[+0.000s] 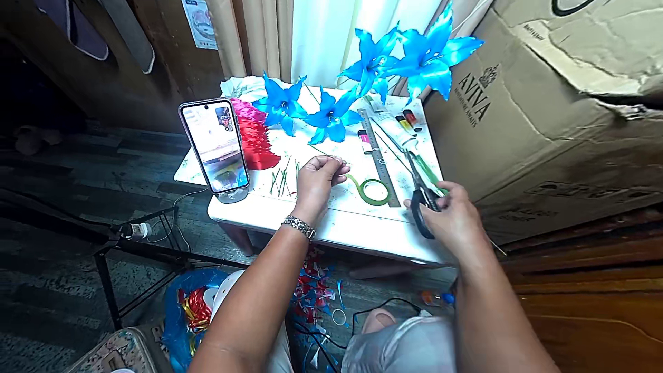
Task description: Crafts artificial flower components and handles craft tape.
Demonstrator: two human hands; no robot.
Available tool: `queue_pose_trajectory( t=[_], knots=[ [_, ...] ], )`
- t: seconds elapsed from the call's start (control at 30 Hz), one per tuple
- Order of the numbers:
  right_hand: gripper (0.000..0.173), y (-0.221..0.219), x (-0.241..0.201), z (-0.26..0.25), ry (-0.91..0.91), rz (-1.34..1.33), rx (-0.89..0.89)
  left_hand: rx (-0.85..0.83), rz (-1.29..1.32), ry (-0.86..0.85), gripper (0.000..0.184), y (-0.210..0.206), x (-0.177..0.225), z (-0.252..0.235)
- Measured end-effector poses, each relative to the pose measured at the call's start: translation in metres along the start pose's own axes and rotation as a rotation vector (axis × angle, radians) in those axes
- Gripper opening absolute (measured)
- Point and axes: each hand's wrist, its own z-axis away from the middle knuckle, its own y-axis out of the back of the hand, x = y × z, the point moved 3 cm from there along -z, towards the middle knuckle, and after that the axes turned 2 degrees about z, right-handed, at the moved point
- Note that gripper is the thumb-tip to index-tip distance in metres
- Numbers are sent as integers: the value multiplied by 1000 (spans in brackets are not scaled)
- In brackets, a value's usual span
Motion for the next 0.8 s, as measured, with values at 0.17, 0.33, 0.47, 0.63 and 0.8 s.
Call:
queue_pose_trajectory(
  t=[0.17, 0.33, 0.47, 0.63, 0.8],
  knots=[
    [59, 5, 12, -7, -148, 126, 40, -31, -63, -4, 4, -4, -2, -1],
    [50, -1, 11, -12, -98, 188, 6, -95, -121, -5, 8, -5, -3, 2],
    [37, -4, 0, -11, 32, 199, 31, -169, -198, 23, 10, -7, -5, 5],
    [26, -21, -32, 5, 431, -217, 61, -375, -474, 61, 14, -16, 1, 34],
    [17, -40, -41, 12, 428, -537, 11, -418, -502, 83, 12, -20, 1, 38]
  ],
)
